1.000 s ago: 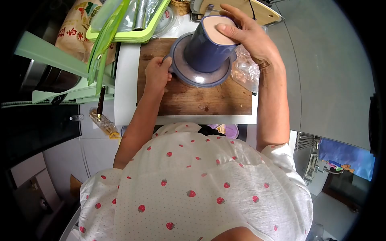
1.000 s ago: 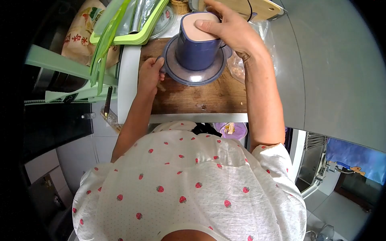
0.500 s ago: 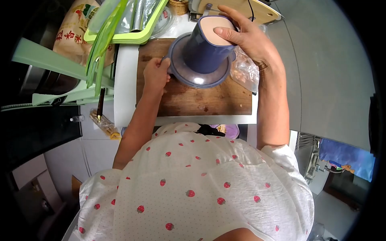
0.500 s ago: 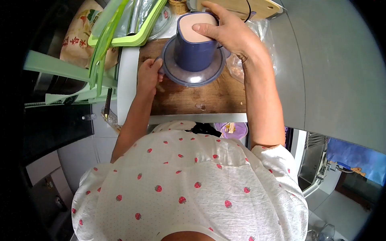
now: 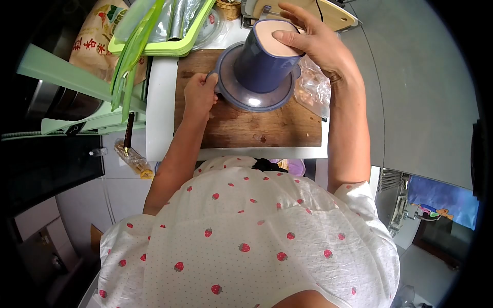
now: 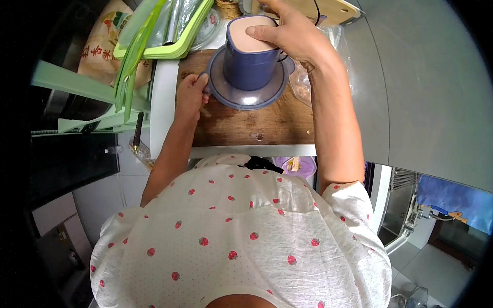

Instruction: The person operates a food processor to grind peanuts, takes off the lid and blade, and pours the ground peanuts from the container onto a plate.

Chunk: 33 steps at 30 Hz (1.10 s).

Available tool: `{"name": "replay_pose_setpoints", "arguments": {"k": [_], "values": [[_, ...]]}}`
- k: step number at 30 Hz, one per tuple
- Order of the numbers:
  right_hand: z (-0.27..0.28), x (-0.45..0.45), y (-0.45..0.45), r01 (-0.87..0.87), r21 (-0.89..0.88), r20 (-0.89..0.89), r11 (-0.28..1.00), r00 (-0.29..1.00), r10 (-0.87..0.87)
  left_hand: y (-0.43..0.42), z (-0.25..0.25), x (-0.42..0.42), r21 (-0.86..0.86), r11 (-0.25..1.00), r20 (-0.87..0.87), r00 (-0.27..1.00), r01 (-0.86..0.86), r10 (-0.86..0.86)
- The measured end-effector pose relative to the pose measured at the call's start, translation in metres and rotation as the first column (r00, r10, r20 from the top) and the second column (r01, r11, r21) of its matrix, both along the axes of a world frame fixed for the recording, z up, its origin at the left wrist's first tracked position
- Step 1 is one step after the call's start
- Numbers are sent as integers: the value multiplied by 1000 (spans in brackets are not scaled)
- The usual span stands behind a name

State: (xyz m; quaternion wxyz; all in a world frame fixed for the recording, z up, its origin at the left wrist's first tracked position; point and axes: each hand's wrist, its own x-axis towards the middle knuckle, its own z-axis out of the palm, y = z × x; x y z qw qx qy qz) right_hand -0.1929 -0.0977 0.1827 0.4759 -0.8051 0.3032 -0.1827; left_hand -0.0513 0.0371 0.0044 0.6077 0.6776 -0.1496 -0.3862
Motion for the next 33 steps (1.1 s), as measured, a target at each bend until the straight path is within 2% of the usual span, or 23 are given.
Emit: {"name": "replay_pose_setpoints", "arguments": {"k": [1, 4, 7, 11, 13, 17, 19, 28, 33], "values": [[0, 1, -1, -9, -15, -42, 1000, 999, 8, 0, 0, 0, 0, 1000, 0, 1000, 0, 0], [-8, -1, -9, -81, -1, 1, 997, 997, 81, 0, -2, 1, -17, 1000, -5, 1000, -3, 3], [-23, -1, -9, -47, 55, 90, 997, 995, 42, -1, 0, 0, 16, 1000, 15, 1000, 9, -9], [-19, -2, -5, -36, 65, 82, 997, 996, 31, 2, 2, -2, 7, 1000, 21, 1000, -5, 5], [-10, -2, -4, -52, -73, -6, 996, 999, 51, 0, 3, -2, -4, 1000, 30, 1000, -7, 7], [-7, -1, 2, -22, -66, -13, 998, 1000, 21, 1, 0, -1, 1, 1000, 26, 1000, 1, -1], [-18, -1, 0, 37, -19, 77, 999, 996, -35, 0, 0, 0, -13, 1000, 28, 1000, 9, -9], [-34, 0, -9, -63, 23, 135, 998, 989, 59, 0, 4, -2, 4, 1000, 8, 1000, 0, 0], [-37, -1, -10, -31, 0, 146, 1000, 989, 31, -1, -3, 1, -11, 1000, 17, 1000, -1, 1]]}}
